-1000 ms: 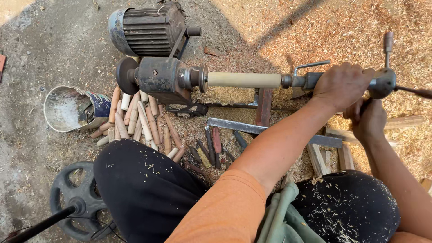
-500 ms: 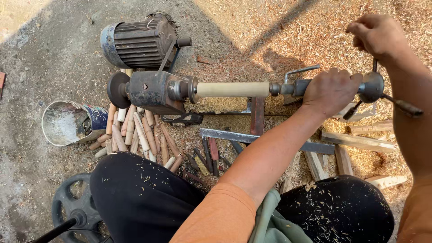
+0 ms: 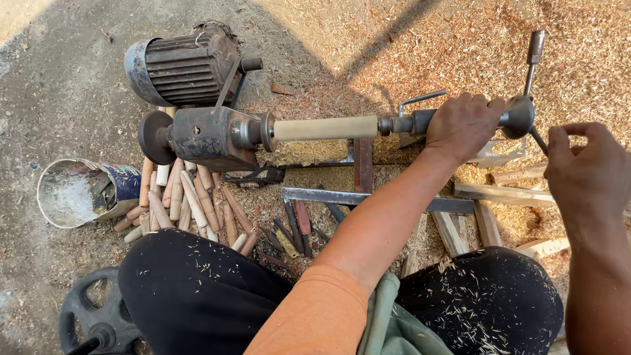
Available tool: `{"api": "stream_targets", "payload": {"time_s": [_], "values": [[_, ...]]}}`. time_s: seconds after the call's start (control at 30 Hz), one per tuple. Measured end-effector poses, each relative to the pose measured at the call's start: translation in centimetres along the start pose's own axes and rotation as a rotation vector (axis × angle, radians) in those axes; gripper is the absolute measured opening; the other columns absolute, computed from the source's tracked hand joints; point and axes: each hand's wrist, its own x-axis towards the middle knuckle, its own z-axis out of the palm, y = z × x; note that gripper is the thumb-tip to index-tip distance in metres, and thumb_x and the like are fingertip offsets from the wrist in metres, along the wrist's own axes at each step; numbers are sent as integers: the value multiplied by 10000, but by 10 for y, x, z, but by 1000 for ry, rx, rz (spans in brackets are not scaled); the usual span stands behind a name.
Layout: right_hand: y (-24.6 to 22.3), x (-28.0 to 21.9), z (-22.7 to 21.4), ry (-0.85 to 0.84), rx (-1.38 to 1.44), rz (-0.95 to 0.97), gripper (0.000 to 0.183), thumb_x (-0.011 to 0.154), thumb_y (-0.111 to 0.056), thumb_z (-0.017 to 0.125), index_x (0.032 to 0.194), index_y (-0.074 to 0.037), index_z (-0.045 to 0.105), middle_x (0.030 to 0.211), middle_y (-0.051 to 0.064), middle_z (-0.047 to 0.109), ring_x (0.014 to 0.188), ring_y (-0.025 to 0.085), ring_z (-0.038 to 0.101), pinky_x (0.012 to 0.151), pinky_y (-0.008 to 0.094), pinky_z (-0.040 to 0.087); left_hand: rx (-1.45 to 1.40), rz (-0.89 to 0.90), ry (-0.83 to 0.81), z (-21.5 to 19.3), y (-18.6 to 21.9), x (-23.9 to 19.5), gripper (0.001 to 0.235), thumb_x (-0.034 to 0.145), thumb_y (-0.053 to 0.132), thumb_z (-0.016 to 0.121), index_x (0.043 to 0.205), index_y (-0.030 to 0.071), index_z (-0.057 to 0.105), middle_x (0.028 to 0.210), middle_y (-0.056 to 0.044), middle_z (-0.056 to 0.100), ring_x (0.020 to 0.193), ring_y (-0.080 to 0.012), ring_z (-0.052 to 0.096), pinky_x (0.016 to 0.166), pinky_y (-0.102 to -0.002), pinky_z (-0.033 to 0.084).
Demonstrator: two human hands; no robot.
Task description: The person operates a wood lathe to shape a cylindrical wooden piece. They mount the wood, secure it, and use a chisel to carve the rotating wood, producing shavings. The person removes the finished piece and mounts a new one to repeat the process.
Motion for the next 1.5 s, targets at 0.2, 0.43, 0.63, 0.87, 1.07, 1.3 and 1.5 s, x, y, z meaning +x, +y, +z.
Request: {"api": "stream_targets", "payload": {"time_s": [0.2, 0.43, 0.63, 0.87, 1.07, 1.3, 1.5], "values": [[-54, 90, -1, -53, 190, -12, 343, 1212, -321, 620, 1185, 10, 707, 825, 191, 713, 733, 287, 692, 628, 453, 509, -36, -18, 112, 3, 2, -3, 111, 901, 242, 603, 960, 186, 678, 834, -45, 705, 783, -191, 693, 611, -344, 538], [24, 165, 75, -123, 263, -968, 468, 1210, -307, 497, 865, -79, 718, 975, 93, 719, 1032, 264, 693, 1209, 482, 481, 115, 70, -29, 16, 4, -6, 199, 956, 212, 572, 1123, 168, 671, 751, 7, 680, 648, -104, 651, 482, -256, 469], [101, 219, 196, -337, 560, -1226, 477, 1052, -292, 569, 1194, 156, 489, 710, -25, 547, 645, 113, 548, 597, 237, 417, 74, 45, -42, 20, 7, -13, 170, 1032, 240, 545, 1143, 180, 660, 788, 11, 682, 683, -94, 650, 512, -258, 461], [76, 8, 158, -511, 1828, 161, 615, 1266, -391, 411, 729, -100, 474, 661, 15, 469, 576, 108, 399, 550, 265, 321, -3, 13, 112, 23, 3, -5, 180, 954, 216, 577, 1113, 186, 656, 820, -35, 697, 741, -152, 664, 589, -300, 502], [0, 32, -21, -635, 1006, 594, 338, 1156, -305, 337, 1205, -82, 585, 823, -27, 590, 508, 37, 251, 410, 233, 192, 48, 24, 25, 11, -2, 2, 194, 950, 184, 578, 1123, 174, 664, 817, -20, 695, 727, -138, 659, 566, -294, 502], [-16, 87, 9, 128, 91, -416, 261, 1211, -147, 402, 1285, 30, 580, 944, 149, 687, 817, 160, 672, 657, 267, 504, 30, 8, -12, 4, 3, -2, 169, 995, 208, 562, 1117, 159, 669, 819, -33, 700, 718, -137, 651, 562, -298, 488], [32, 235, 115, -411, 526, -293, 333, 1213, -255, 495, 1216, 34, 661, 880, 164, 664, 642, 175, 578, 547, 300, 432, 23, 25, -15, 9, 0, 0, 197, 956, 215, 587, 1128, 159, 665, 845, -32, 704, 725, -132, 652, 521, -277, 485]]}}
